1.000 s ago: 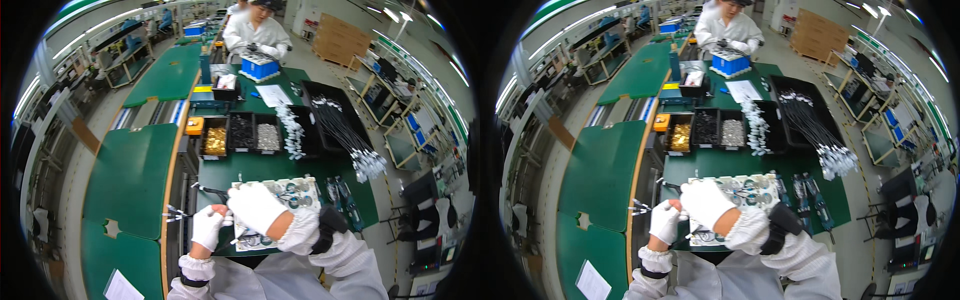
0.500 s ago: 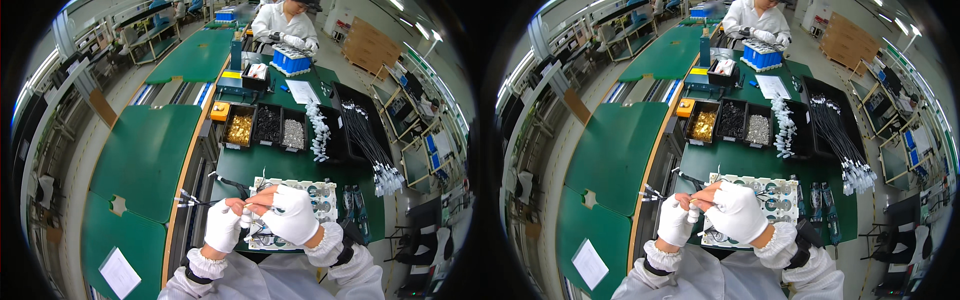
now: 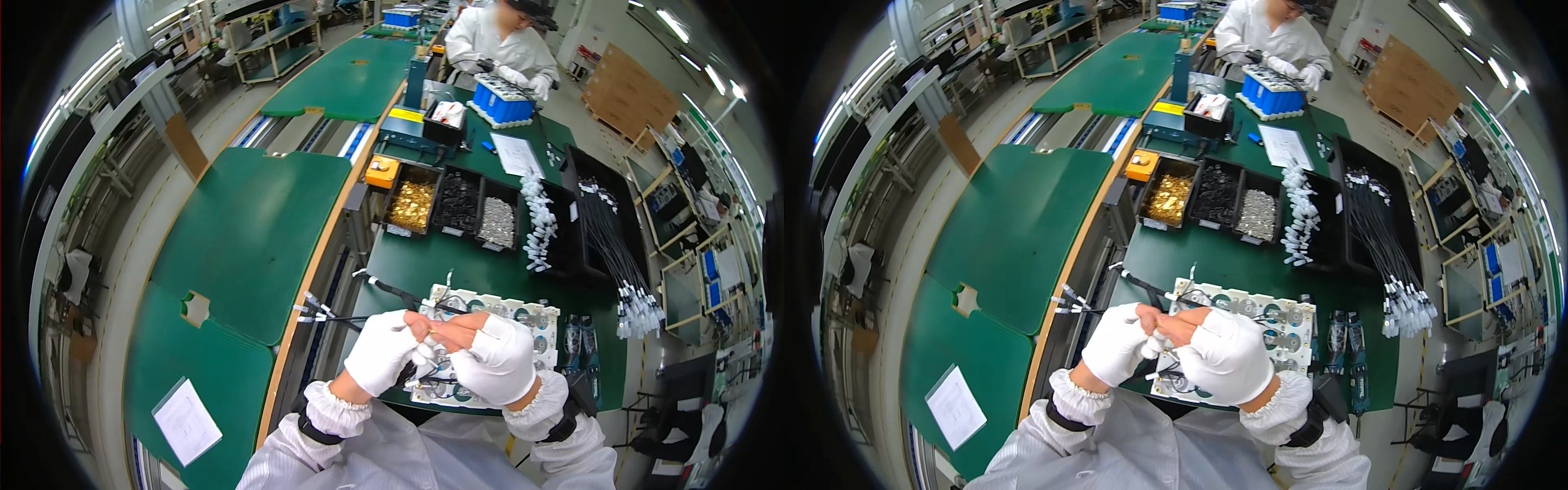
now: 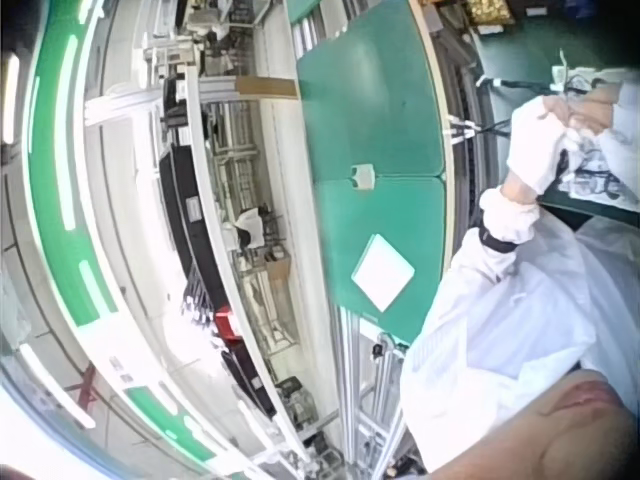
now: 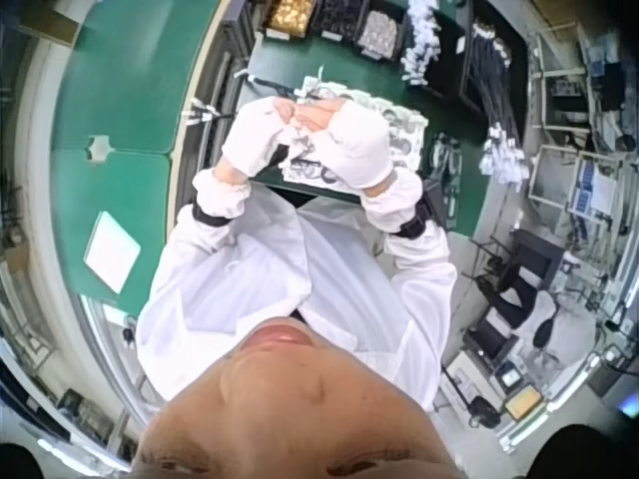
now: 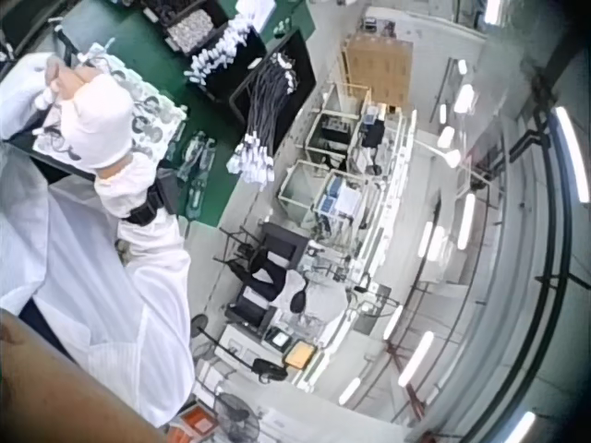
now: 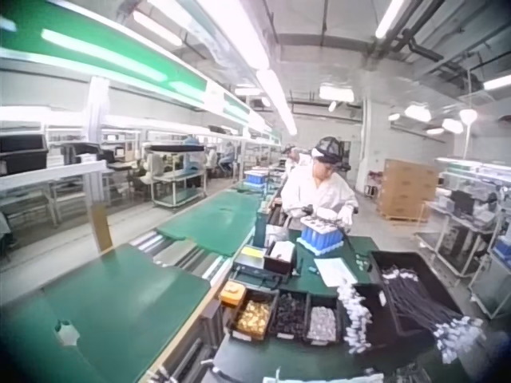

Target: Assembling components of a battery pack and using an electric screwdriver to secure them.

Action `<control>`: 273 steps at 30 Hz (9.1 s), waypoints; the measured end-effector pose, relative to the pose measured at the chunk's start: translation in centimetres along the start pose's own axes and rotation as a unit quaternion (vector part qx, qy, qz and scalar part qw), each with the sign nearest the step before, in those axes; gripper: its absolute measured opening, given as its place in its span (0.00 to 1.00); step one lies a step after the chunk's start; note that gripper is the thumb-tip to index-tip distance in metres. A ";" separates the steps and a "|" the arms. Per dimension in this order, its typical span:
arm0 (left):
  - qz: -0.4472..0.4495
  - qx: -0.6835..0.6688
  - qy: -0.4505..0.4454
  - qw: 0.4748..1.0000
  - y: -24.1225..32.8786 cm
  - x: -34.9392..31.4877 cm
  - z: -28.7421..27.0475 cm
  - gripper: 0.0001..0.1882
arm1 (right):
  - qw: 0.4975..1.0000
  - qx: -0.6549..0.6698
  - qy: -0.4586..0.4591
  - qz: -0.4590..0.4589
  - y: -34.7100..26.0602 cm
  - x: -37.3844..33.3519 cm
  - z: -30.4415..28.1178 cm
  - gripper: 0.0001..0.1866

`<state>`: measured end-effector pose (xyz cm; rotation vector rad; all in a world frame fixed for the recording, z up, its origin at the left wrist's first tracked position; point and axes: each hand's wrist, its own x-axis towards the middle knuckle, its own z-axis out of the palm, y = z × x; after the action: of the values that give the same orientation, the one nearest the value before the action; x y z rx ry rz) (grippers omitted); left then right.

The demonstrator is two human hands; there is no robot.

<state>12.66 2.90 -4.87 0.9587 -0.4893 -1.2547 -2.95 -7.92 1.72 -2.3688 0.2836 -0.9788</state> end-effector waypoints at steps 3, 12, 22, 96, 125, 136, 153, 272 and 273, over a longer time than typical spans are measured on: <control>-0.004 0.137 0.007 0.990 1.8 0.1 0.5 0.17 | 0.993 -0.095 -0.034 -0.062 0.4 0.0 -0.1 0.20; -0.110 0.136 -0.073 0.982 3.6 0.4 -1.6 0.13 | 0.962 -0.186 -0.151 -0.133 0.0 0.7 -0.2 0.12; 0.105 0.319 0.044 0.941 7.0 10.0 -4.9 0.14 | 0.987 -0.155 0.044 0.019 -0.4 0.3 -1.7 0.12; 0.028 0.257 0.098 0.961 0.6 2.5 -3.3 0.05 | 0.931 -0.277 -0.211 -0.110 4.2 -0.2 2.5 0.05; 0.075 0.399 0.052 0.912 0.5 5.1 -2.0 0.03 | 0.939 -0.255 -0.228 -0.043 3.4 1.1 2.8 0.05; 0.163 0.471 0.035 0.866 0.2 4.8 -2.6 0.05 | 0.900 -0.315 -0.300 0.017 3.6 1.6 2.8 0.08; 0.200 0.603 0.035 0.771 0.8 3.4 -2.5 0.03 | 0.959 -0.212 -0.172 0.068 5.2 2.2 2.9 0.08; 0.202 0.491 0.118 0.839 -2.0 2.7 -0.6 0.06 | 0.913 -0.317 -0.248 0.071 4.4 2.6 2.9 0.06; 0.194 0.477 0.121 0.848 -2.3 2.8 -0.7 0.06 | 0.913 -0.316 -0.247 0.072 4.5 2.7 2.9 0.06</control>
<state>12.70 0.51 -7.66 1.7142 -1.0905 -0.4491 1.06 -11.46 -0.96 -3.0143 0.6381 -0.1916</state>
